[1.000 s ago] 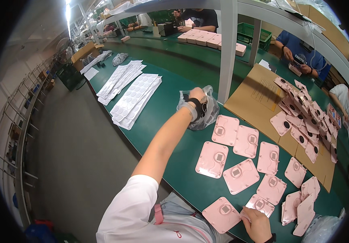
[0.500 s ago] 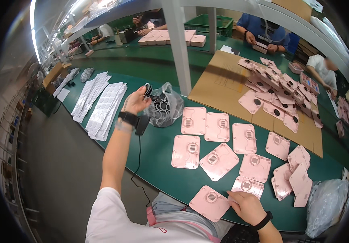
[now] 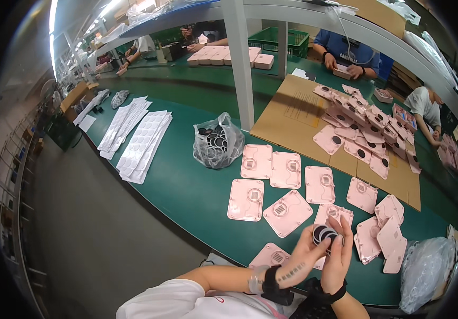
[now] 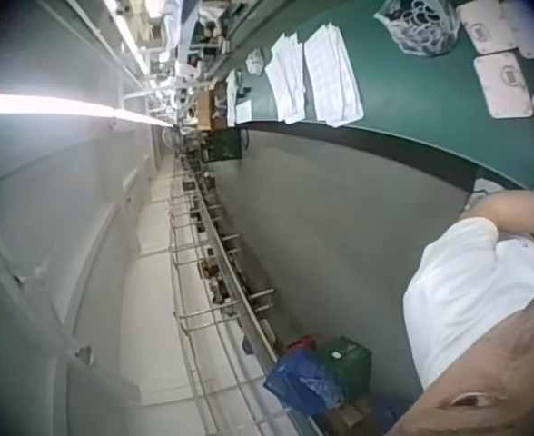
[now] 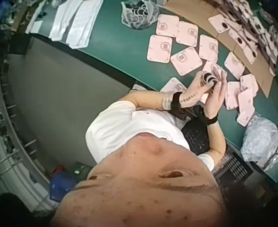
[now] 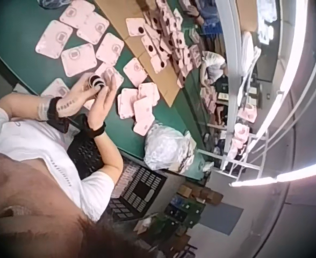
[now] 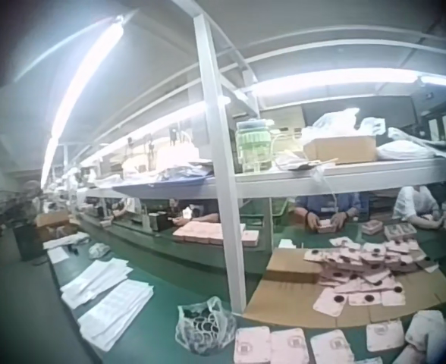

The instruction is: Assembling black circular rings onto pink plastic components at an assembly line.

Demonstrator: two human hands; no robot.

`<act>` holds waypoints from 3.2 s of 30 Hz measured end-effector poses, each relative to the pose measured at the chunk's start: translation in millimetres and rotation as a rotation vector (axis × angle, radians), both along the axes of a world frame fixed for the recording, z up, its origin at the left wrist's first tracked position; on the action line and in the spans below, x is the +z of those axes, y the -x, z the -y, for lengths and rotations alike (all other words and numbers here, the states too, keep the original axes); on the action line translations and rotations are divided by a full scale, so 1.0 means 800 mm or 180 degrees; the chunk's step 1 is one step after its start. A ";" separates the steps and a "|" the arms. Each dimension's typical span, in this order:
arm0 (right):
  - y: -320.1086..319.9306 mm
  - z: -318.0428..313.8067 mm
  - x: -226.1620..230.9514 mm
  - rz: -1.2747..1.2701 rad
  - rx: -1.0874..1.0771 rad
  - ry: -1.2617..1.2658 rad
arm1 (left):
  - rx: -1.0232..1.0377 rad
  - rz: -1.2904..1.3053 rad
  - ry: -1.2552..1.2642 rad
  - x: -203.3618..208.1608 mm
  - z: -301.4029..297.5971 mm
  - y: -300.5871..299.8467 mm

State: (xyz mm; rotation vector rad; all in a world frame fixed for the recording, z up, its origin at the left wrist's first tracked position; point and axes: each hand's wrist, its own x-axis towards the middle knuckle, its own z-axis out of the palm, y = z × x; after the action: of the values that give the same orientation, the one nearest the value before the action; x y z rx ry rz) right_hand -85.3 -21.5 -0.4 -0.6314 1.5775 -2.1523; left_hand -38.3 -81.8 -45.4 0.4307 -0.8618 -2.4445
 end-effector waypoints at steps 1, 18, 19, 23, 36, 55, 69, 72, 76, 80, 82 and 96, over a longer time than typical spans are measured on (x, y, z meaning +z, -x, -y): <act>0.011 -0.014 -0.005 -0.0102 0.0057 -0.0295 | -0.0065 0.0092 -0.0049 -0.001 -0.011 0.002; 0.034 -0.029 0.008 -0.3990 0.0188 -0.2061 | -0.1429 0.0050 -0.1673 -0.006 0.009 -0.007; 0.033 -0.031 0.009 -0.3995 0.0193 -0.2071 | -0.1452 0.0228 -0.1737 0.000 0.012 -0.008; 0.018 -0.049 0.017 -0.4284 0.0115 -0.1571 | -0.1797 0.0211 -0.1482 0.003 0.018 -0.014; 0.036 -0.079 0.071 -0.4223 0.1145 -0.1288 | -0.2347 0.0170 -0.1663 0.016 0.019 -0.034; 0.035 0.018 0.108 -0.3429 0.3297 0.0192 | -0.2191 0.0294 -0.1475 0.019 0.011 -0.060; 0.013 0.043 0.114 -0.2520 0.4648 0.1066 | -0.2156 0.0337 -0.1328 0.027 0.006 -0.077; 0.010 0.044 0.115 -0.2322 0.4894 0.1226 | -0.2256 0.0295 -0.1287 0.026 0.005 -0.078; 0.007 0.037 0.132 -0.2176 0.5148 0.1335 | -0.2341 0.0193 -0.1288 0.025 0.003 -0.079; 0.008 0.022 0.165 -0.2162 0.5340 0.1293 | -0.2503 0.0158 -0.1238 0.028 0.005 -0.083; 0.008 0.011 0.181 -0.2139 0.5432 0.1256 | -0.2454 0.0086 -0.1325 0.023 0.009 -0.090; 0.005 -0.008 0.223 -0.1852 0.6037 0.2002 | -0.2386 -0.0074 -0.1370 0.009 0.020 -0.104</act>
State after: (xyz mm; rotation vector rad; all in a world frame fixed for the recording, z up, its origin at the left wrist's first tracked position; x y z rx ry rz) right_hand -89.6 -15.4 178.3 -1.9132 -0.1083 -0.7840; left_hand 45.1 -98.1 -37.8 0.2449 -0.5305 -3.3426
